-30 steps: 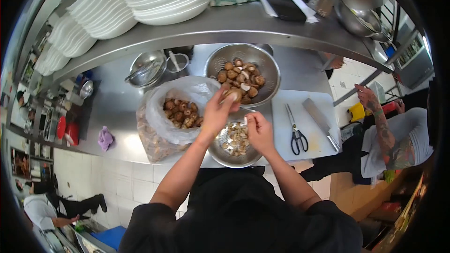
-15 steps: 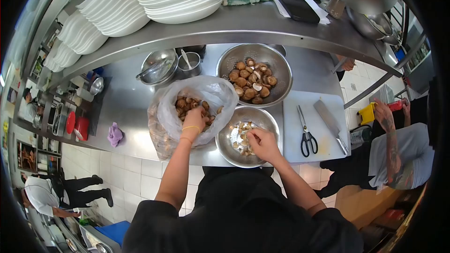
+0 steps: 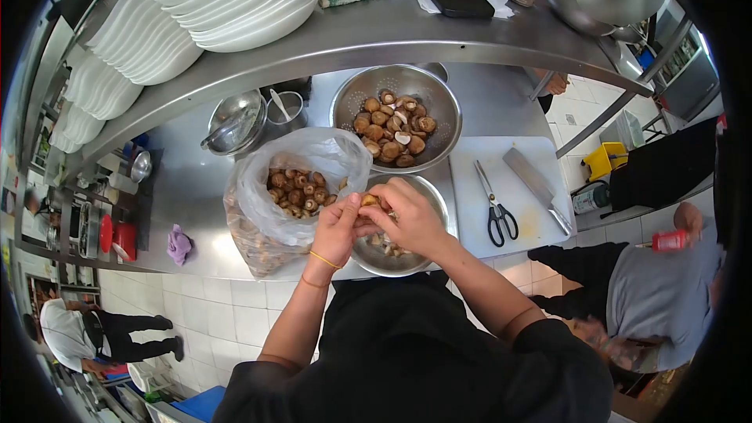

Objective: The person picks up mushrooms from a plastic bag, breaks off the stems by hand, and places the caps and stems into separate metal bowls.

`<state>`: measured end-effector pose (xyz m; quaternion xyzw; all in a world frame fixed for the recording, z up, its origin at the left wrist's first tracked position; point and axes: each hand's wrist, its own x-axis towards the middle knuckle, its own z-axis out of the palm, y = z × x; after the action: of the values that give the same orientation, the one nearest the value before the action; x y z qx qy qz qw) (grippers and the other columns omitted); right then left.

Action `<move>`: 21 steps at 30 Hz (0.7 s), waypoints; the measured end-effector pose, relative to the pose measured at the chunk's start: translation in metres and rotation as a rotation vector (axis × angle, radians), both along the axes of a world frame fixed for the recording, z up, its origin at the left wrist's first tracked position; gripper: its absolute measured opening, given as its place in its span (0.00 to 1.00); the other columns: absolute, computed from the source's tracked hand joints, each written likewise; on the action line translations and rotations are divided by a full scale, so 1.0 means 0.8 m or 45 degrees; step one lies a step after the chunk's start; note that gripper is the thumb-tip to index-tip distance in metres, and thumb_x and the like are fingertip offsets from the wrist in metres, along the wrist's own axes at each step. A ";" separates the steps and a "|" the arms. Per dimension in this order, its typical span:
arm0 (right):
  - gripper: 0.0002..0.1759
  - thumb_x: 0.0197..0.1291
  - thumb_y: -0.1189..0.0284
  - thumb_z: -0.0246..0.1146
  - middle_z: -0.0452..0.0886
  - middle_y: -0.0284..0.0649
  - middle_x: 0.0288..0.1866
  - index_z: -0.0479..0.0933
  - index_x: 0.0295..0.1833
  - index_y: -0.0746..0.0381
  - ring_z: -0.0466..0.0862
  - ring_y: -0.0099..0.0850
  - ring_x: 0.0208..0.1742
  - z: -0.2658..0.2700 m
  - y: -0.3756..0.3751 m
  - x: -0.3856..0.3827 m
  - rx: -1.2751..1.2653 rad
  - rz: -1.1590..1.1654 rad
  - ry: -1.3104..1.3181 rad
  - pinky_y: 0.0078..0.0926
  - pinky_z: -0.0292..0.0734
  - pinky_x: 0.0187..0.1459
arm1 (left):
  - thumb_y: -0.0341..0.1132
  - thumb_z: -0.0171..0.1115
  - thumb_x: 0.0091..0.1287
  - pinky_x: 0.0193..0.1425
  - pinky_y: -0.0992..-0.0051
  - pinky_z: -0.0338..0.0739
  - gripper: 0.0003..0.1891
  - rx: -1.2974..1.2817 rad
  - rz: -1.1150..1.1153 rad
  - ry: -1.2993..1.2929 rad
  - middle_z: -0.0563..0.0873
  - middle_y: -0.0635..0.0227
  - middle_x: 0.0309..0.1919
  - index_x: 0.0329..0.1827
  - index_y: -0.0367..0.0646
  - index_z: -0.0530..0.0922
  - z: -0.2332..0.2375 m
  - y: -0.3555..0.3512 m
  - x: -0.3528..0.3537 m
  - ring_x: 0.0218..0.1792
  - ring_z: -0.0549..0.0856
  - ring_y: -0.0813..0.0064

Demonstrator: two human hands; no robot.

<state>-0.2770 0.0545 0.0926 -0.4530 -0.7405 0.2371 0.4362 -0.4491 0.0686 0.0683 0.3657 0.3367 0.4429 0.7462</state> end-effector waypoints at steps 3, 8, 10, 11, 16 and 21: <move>0.18 0.60 0.69 0.69 0.75 0.45 0.39 0.77 0.53 0.64 0.80 0.45 0.39 0.014 0.000 0.008 0.051 0.099 -0.067 0.39 0.76 0.42 | 0.43 0.48 0.81 0.47 0.72 0.88 0.21 0.055 -0.043 0.038 0.88 0.59 0.45 0.55 0.31 0.80 0.001 0.000 -0.004 0.43 0.89 0.72; 0.22 0.59 0.71 0.71 0.78 0.43 0.36 0.76 0.58 0.64 0.81 0.41 0.36 0.001 0.001 0.017 -0.080 0.180 0.000 0.36 0.76 0.39 | 0.47 0.48 0.81 0.31 0.77 0.86 0.24 0.158 -0.086 0.313 0.88 0.60 0.33 0.46 0.32 0.82 0.010 0.006 -0.005 0.29 0.89 0.72; 0.23 0.60 0.71 0.69 0.79 0.44 0.37 0.74 0.60 0.63 0.82 0.44 0.37 0.004 0.001 0.023 -0.165 0.215 0.001 0.38 0.76 0.41 | 0.48 0.48 0.81 0.27 0.79 0.82 0.24 0.186 -0.101 0.362 0.87 0.62 0.29 0.44 0.33 0.82 0.014 0.008 -0.006 0.24 0.86 0.75; 0.23 0.61 0.71 0.69 0.80 0.45 0.36 0.74 0.60 0.63 0.82 0.43 0.35 0.008 0.001 0.026 -0.362 0.266 0.146 0.37 0.77 0.40 | 0.49 0.49 0.81 0.22 0.81 0.79 0.25 0.212 -0.115 0.412 0.86 0.65 0.25 0.41 0.34 0.82 0.017 0.010 -0.006 0.19 0.84 0.78; 0.21 0.60 0.71 0.70 0.82 0.44 0.32 0.75 0.57 0.64 0.83 0.36 0.30 0.016 0.007 0.031 -0.394 0.405 0.236 0.32 0.77 0.37 | 0.49 0.51 0.80 0.18 0.82 0.71 0.23 0.182 -0.147 0.460 0.84 0.68 0.24 0.41 0.36 0.83 0.017 0.015 -0.003 0.16 0.79 0.81; 0.19 0.58 0.67 0.74 0.82 0.38 0.30 0.78 0.50 0.64 0.82 0.25 0.28 0.018 0.008 0.034 -0.267 0.113 0.052 0.24 0.77 0.32 | 0.43 0.54 0.79 0.25 0.81 0.75 0.18 0.210 -0.061 0.272 0.85 0.69 0.28 0.48 0.34 0.81 0.004 0.011 0.004 0.24 0.82 0.83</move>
<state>-0.2496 0.0610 0.1073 -0.4580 -0.7220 0.3414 0.3904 -0.4460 0.0774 0.0714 0.4790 0.3679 0.4097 0.6836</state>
